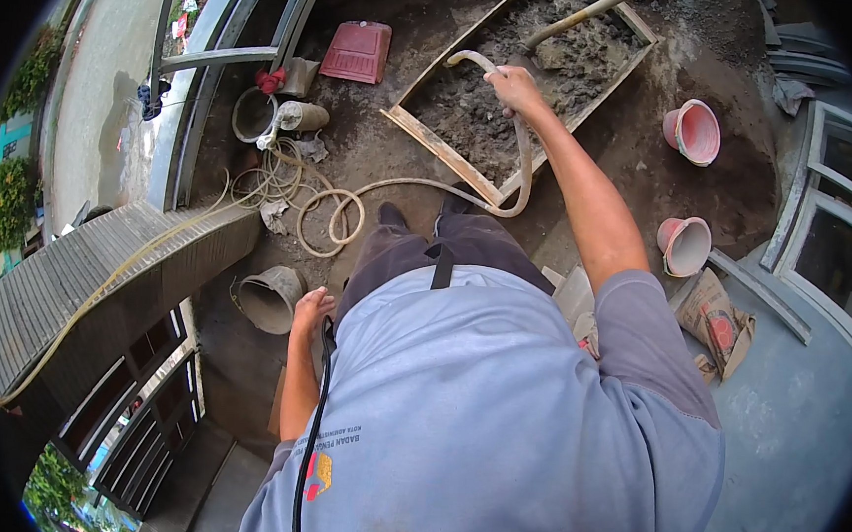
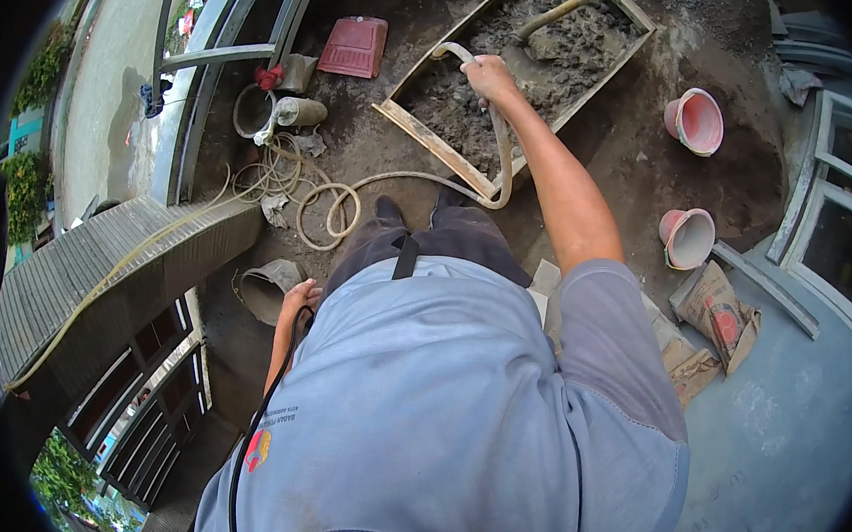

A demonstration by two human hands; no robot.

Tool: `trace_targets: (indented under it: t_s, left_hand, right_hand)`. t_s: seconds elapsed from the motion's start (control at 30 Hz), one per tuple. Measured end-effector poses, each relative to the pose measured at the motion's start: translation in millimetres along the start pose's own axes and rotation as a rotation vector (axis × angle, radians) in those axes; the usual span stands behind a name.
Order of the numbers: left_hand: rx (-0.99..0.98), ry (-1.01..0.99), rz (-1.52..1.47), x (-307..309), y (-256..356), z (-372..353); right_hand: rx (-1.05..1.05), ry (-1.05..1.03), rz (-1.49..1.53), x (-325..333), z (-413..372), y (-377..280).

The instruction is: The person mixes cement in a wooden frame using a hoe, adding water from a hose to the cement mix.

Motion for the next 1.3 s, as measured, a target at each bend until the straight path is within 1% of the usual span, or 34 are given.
trace_targets:
  t_s: [0.07,0.2,0.33,0.37,0.47,0.5,0.6,0.63,0.77,0.83,0.93,0.97,1.0,1.07,1.13,1.27,1.3]
  left_hand:
    - [0.002,-0.006,0.031,-3,2,1]
    - [0.008,-0.021,0.042,-7,7,1]
    - [0.011,-0.038,0.044,-4,7,5]
    - [0.014,-0.043,0.043,-1,6,8]
    - [0.024,-0.04,0.064,1,11,5]
    - [0.026,-0.037,0.073,4,10,7]
    - [0.042,-0.043,0.055,8,13,16]
    - [0.035,-0.044,0.062,9,14,17]
    - [0.033,-0.048,0.079,10,18,14]
    - [0.049,-0.057,0.079,9,18,22]
    - [0.047,-0.083,0.09,18,16,39]
    - [0.043,-0.082,0.102,20,17,42]
    - [0.038,-0.079,0.114,18,22,40]
    - [0.033,-0.076,0.128,14,29,38]
    - [0.029,-0.076,0.133,10,36,34]
    - [0.023,-0.056,0.123,1,42,27]
    - [0.022,-0.041,0.141,-3,44,22]
  right_hand:
    - [-0.008,-0.067,-0.022,-11,-7,3]
    - [-0.023,-0.12,-0.064,-39,-23,29]
    - [0.01,-0.036,-0.126,-73,-23,89]
    - [-0.011,-0.068,-0.147,-76,-27,98]
    - [-0.103,-0.11,-0.061,-77,-47,118]
    - [-0.104,-0.088,-0.04,-75,-54,125]
    - [-0.175,-0.053,-0.047,-66,-72,150]
    - [-0.22,-0.092,-0.051,-65,-77,159]
    - [-0.326,-0.022,-0.06,-43,-102,184]
    - [-0.384,0.036,-0.085,-24,-101,196]
    - [-0.442,0.214,-0.068,24,-96,205]
    - [-0.451,0.299,-0.036,44,-91,206]
    - [-0.453,0.428,-0.013,63,-78,220]
    - [-0.432,0.547,0.079,108,-74,204]
    - [-0.363,0.588,0.179,143,-65,192]
    - [-0.283,0.722,0.264,171,-48,177]
    - [-0.275,0.781,0.278,176,-53,165]
Point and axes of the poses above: each hand's wrist, its own z-axis towards the middle knuckle, its own x-axis out of the back of the hand, y = z × x, the point moved 5 cm from there along z, towards the middle knuckle, and after that the axes turned 15 degrees about -z, right-handed, at the moved point
